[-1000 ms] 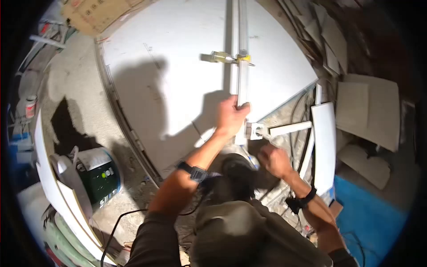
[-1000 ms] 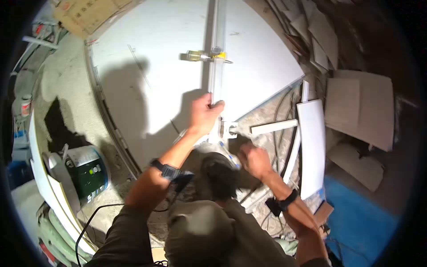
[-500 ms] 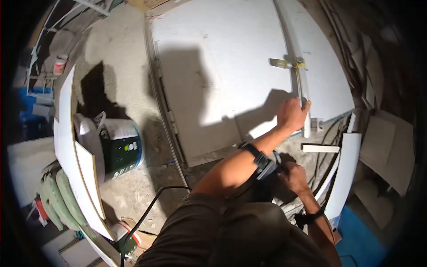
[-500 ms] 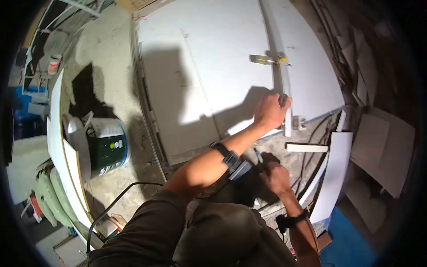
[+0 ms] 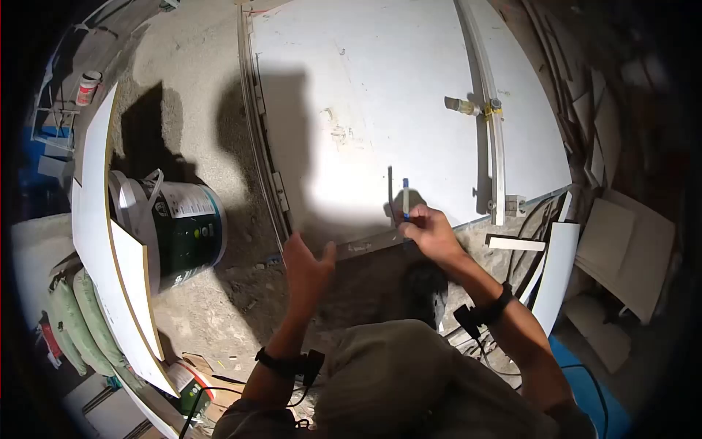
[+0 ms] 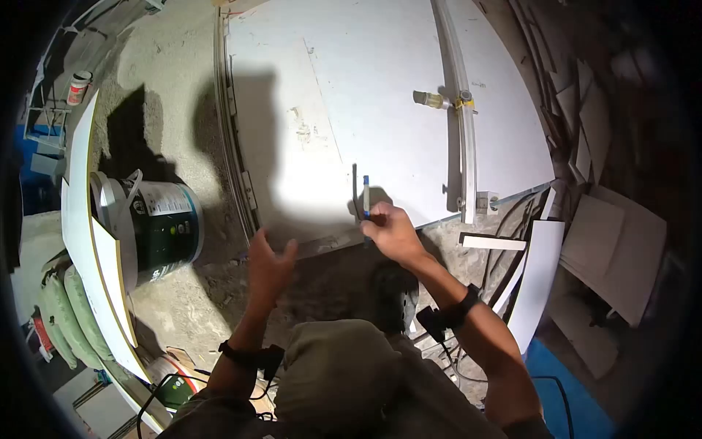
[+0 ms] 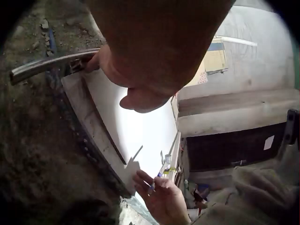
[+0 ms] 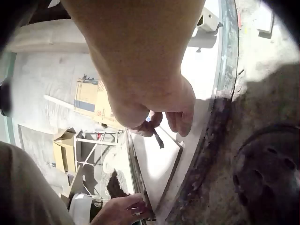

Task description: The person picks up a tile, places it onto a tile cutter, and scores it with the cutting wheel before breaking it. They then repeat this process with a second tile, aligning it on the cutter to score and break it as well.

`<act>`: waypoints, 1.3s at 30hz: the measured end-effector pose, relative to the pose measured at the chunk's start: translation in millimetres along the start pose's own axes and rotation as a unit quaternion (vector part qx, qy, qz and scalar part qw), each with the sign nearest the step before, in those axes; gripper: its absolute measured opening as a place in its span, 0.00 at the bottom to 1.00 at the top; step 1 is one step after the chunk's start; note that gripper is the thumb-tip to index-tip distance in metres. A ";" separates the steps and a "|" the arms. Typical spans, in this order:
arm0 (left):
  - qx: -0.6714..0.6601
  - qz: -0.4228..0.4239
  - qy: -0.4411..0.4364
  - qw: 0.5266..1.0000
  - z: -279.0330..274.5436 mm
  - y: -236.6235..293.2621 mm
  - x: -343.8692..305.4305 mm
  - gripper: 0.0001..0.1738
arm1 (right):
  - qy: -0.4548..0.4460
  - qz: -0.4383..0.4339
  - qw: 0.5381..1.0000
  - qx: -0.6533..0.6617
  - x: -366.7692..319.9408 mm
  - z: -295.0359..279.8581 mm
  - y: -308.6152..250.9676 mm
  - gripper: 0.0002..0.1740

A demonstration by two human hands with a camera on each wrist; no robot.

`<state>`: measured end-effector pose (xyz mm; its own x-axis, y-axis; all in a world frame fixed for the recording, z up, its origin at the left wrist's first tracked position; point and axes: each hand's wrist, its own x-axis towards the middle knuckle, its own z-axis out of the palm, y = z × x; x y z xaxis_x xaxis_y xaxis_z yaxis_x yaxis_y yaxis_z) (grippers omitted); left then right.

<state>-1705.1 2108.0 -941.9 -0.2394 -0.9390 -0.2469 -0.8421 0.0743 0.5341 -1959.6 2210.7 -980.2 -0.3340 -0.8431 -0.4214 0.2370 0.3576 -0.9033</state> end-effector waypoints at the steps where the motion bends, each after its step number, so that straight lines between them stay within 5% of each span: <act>1: -0.021 -0.018 -0.018 0.999 0.9 4.5 -0.5 0.42 | -0.005 0.031 0.999 0.020 5.7 4.8 -4.1 0.03; 5: -0.044 -0.045 -0.011 0.998 0.2 7.5 -0.2 0.41 | 0.009 0.086 0.995 0.046 6.0 4.4 -11.3 0.04; 7: -0.237 -0.118 -0.027 0.964 -12.0 11.7 6.1 0.37 | 0.011 0.082 0.994 0.064 1.0 1.9 -13.2 0.05; 14: -0.395 -0.221 -0.109 0.885 -8.7 3.7 7.2 0.30 | 0.072 0.105 0.984 0.122 -17.0 -29.0 -17.3 0.01; 16: -0.524 -0.272 -0.129 0.797 -4.4 -0.2 8.2 0.28 | 0.076 0.104 0.981 0.144 -23.4 -34.3 -20.9 0.01; 20: -0.477 -0.261 -0.120 0.831 -8.4 1.7 0.5 0.25 | 0.050 0.100 0.968 0.223 -29.6 -40.0 -22.9 0.02; 24: -0.547 -0.279 -0.102 0.783 -11.7 3.2 -0.2 0.22 | 0.049 0.067 0.962 0.258 -44.0 -43.6 -12.8 0.03; 26: -0.572 -0.276 -0.091 0.767 -9.3 -1.8 2.6 0.21 | 0.048 0.025 0.997 0.048 -55.4 -50.7 7.0 0.06; 27: -0.572 -0.267 -0.092 0.770 -3.3 -13.6 2.1 0.21 | 0.048 0.023 0.997 0.048 -64.4 -51.9 12.9 0.06; 29: -0.572 -0.257 -0.096 0.773 -2.1 -15.1 3.3 0.21 | -0.006 0.111 0.988 -0.105 -84.4 -50.9 19.2 0.08; 32: -0.567 -0.275 -0.089 0.771 -4.3 -9.2 2.2 0.20 | -0.050 0.118 0.969 -0.210 -99.8 -39.7 4.3 0.10; 39: -0.535 -0.266 -0.086 0.797 4.0 -18.5 3.3 0.21 | -0.020 0.201 0.970 -0.131 -77.7 -30.0 8.0 0.09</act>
<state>-1692.3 2104.8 -955.9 -0.1258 -0.6750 -0.7270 0.0262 -0.7348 0.6778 -1959.2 2291.1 -957.1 -0.2253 -0.6267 -0.7460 0.0982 0.7471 -0.6574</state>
